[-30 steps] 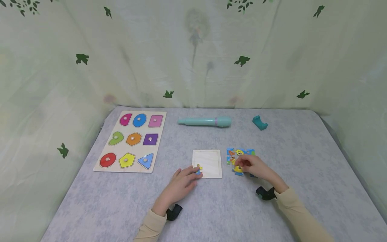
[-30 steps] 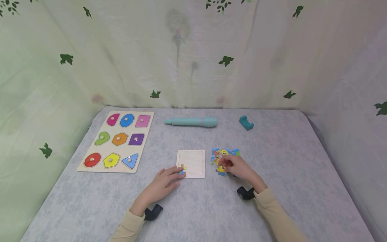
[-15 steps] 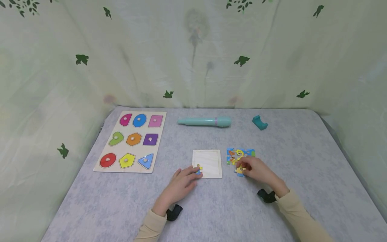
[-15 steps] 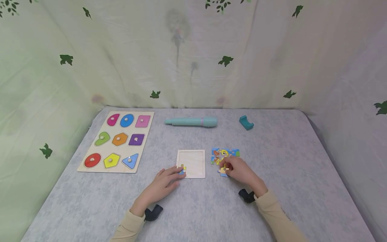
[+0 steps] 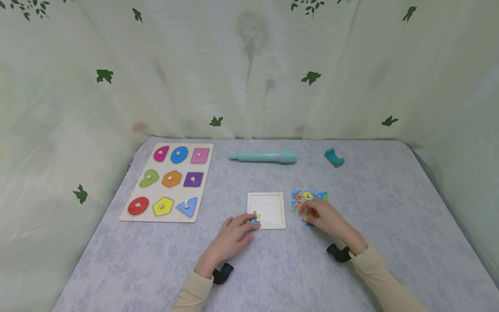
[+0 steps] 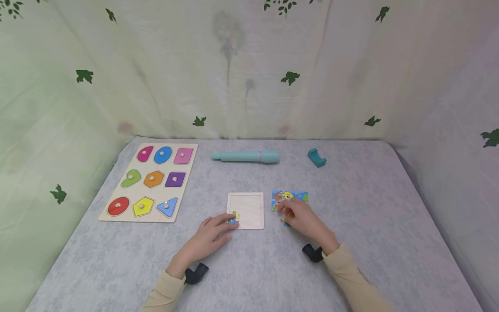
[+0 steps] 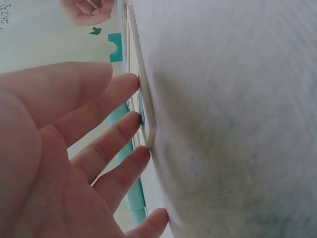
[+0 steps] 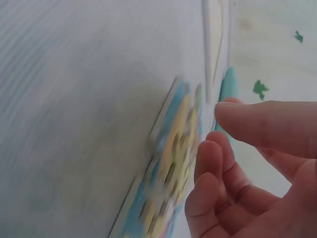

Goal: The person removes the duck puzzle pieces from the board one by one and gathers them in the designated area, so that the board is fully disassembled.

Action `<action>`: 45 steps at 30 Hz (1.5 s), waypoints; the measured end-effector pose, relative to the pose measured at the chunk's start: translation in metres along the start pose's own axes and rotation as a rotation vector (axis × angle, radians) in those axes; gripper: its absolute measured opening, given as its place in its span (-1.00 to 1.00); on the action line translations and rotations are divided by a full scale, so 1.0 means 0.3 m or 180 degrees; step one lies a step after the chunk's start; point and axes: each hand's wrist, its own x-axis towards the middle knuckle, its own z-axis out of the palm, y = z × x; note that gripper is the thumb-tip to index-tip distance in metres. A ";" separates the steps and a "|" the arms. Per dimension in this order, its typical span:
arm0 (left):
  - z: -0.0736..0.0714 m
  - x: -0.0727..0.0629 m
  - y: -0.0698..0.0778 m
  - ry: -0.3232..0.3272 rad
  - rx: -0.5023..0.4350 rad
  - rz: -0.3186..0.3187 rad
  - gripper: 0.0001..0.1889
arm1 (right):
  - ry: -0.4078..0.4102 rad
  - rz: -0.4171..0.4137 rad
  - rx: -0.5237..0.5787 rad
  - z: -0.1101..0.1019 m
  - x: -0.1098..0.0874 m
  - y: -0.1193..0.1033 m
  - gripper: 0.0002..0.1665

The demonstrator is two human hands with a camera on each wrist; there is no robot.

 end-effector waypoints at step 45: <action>-0.051 -0.038 -0.036 -0.0096 -0.0154 -0.0203 -0.63 | -0.0117 -0.0298 0.0525 0.236 0.240 -0.197 -0.73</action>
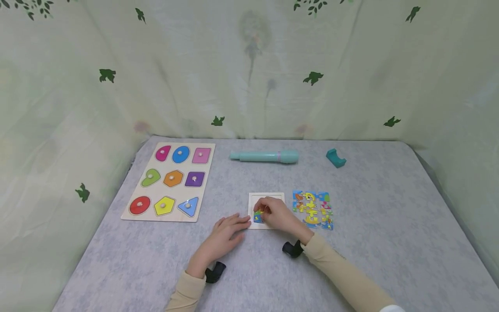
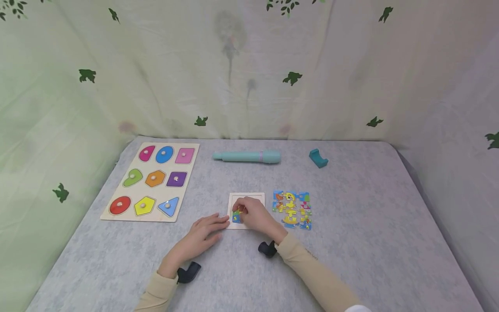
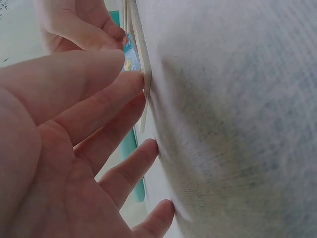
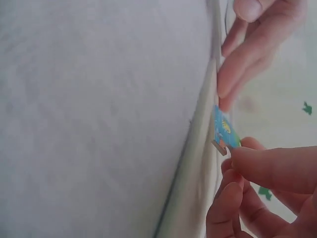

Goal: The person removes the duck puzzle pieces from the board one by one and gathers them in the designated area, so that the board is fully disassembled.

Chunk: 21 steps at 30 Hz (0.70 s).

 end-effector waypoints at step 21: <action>0.000 -0.001 -0.005 -0.0011 -0.0036 0.0023 -0.61 | 0.0307 0.0714 0.0223 -0.218 -0.196 0.155 -0.83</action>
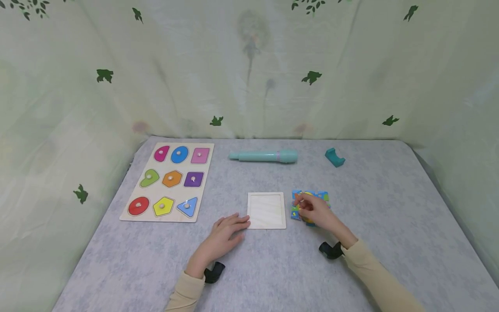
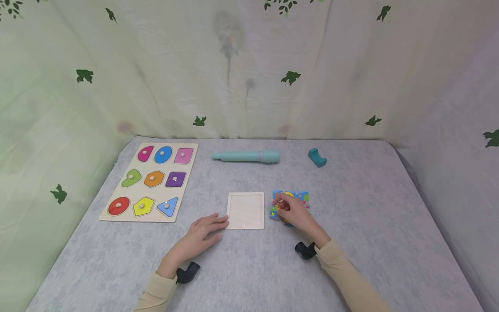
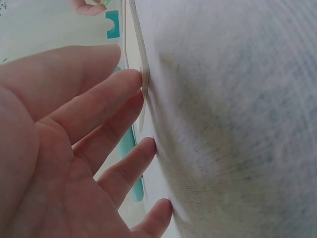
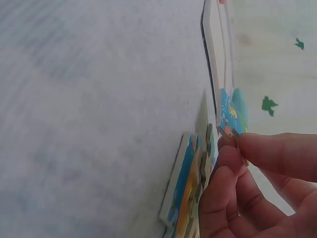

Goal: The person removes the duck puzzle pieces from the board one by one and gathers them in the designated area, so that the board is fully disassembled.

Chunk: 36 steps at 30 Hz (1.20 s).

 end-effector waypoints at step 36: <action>0.008 -0.001 -0.010 0.0041 -0.0071 -0.0002 -0.62 | 0.0008 -0.0361 -0.0281 -0.015 -0.028 0.003 -0.87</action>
